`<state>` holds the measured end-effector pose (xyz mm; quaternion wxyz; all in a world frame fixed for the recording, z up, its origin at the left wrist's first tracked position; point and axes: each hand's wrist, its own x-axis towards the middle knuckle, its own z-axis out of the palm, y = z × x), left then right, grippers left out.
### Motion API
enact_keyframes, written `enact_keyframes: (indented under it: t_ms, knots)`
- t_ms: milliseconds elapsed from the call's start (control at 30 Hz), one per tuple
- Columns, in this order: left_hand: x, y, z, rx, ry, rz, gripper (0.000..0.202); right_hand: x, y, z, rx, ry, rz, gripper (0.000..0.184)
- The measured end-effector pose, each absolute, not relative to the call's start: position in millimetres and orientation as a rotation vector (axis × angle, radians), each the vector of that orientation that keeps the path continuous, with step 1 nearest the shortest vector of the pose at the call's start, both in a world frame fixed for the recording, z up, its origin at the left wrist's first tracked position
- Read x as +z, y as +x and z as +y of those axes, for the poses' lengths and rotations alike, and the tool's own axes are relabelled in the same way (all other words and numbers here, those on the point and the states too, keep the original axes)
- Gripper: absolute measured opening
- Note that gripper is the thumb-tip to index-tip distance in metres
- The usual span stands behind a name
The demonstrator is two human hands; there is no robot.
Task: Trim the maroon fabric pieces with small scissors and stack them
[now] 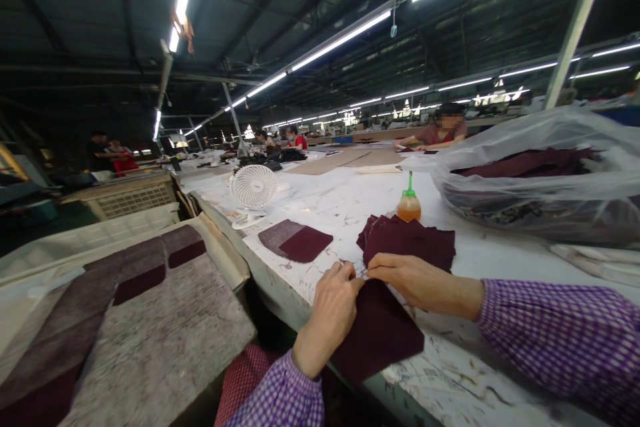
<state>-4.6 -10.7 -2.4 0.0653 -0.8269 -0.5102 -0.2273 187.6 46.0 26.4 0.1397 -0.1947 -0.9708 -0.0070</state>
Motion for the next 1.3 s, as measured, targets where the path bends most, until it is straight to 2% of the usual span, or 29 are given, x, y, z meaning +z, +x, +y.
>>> enact_keyframes:
  t_ms: [67,233,400,533,633,1067,1200,1300]
  knots:
    - [-1,-11,-10,-0.713,-2.529,-1.54,0.03,21,183,42,0.071,-0.571,-2.795,0.03]
    - [0,-44,-15,-0.95,-2.62,-1.606,0.024,21,180,39,0.036,-0.587,-2.841,0.028]
    - [-6,-61,-25,-1.068,-2.638,-1.471,0.024,36,176,34,0.003,-0.624,-2.939,0.032]
    - [-10,-65,-29,-1.164,-2.627,-1.442,0.024,41,168,30,-0.17,-0.68,-3.039,0.051]
    - [-11,-69,-29,-1.203,-2.631,-1.451,0.024,42,161,28,-0.31,-0.688,-3.093,0.06]
    - [-9,-98,-30,-1.331,-2.818,-1.483,0.022,53,121,14,-0.683,-0.526,-3.107,0.058]
    - [-11,-107,-24,-1.619,-2.627,-1.636,0.021,54,121,21,-0.603,-0.581,-3.098,0.052]
    - [-8,-109,-8,-1.621,-2.395,-1.725,0.016,53,128,38,-0.219,-0.759,-3.106,0.039]
